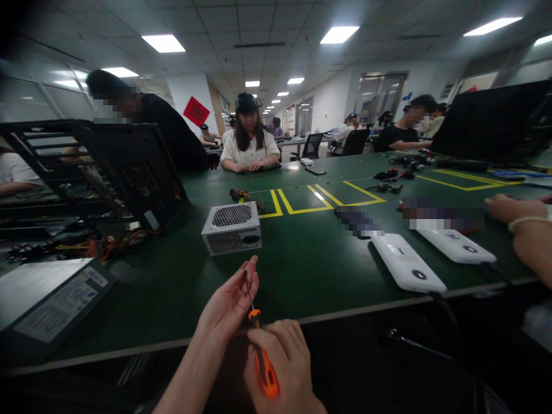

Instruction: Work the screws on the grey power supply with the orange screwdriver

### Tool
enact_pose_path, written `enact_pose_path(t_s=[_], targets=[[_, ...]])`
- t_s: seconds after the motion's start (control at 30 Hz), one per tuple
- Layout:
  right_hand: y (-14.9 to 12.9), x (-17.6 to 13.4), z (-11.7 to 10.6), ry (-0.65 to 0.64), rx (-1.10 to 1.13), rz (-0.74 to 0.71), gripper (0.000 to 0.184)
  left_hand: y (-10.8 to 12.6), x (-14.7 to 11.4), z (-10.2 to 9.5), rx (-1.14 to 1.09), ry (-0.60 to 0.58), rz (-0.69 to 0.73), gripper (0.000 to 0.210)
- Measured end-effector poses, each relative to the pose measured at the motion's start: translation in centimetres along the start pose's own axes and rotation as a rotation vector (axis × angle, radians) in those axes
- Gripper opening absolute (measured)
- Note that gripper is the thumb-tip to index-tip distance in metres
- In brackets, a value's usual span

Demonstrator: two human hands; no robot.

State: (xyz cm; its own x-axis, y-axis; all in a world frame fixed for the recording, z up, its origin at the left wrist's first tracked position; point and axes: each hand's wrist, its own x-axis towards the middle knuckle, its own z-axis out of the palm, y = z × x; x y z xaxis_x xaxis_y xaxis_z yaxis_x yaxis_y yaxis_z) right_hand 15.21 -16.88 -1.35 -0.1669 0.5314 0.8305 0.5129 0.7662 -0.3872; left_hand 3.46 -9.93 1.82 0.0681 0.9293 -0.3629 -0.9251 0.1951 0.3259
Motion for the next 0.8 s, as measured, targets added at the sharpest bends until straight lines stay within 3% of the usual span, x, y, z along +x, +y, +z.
enact_pose_path(t_s=[0.47, 0.8], targets=[[0.2, 0.0, 0.0, -0.01, -0.043, -0.048, 0.022, 0.0, 0.2, -0.3, 0.129, 0.028, -0.015, 0.011], [0.1, 0.4, -0.1, 0.0, -0.03, -0.037, 0.021, 0.2, 1.1, -0.8, 0.209, 0.006, -0.015, 0.018]])
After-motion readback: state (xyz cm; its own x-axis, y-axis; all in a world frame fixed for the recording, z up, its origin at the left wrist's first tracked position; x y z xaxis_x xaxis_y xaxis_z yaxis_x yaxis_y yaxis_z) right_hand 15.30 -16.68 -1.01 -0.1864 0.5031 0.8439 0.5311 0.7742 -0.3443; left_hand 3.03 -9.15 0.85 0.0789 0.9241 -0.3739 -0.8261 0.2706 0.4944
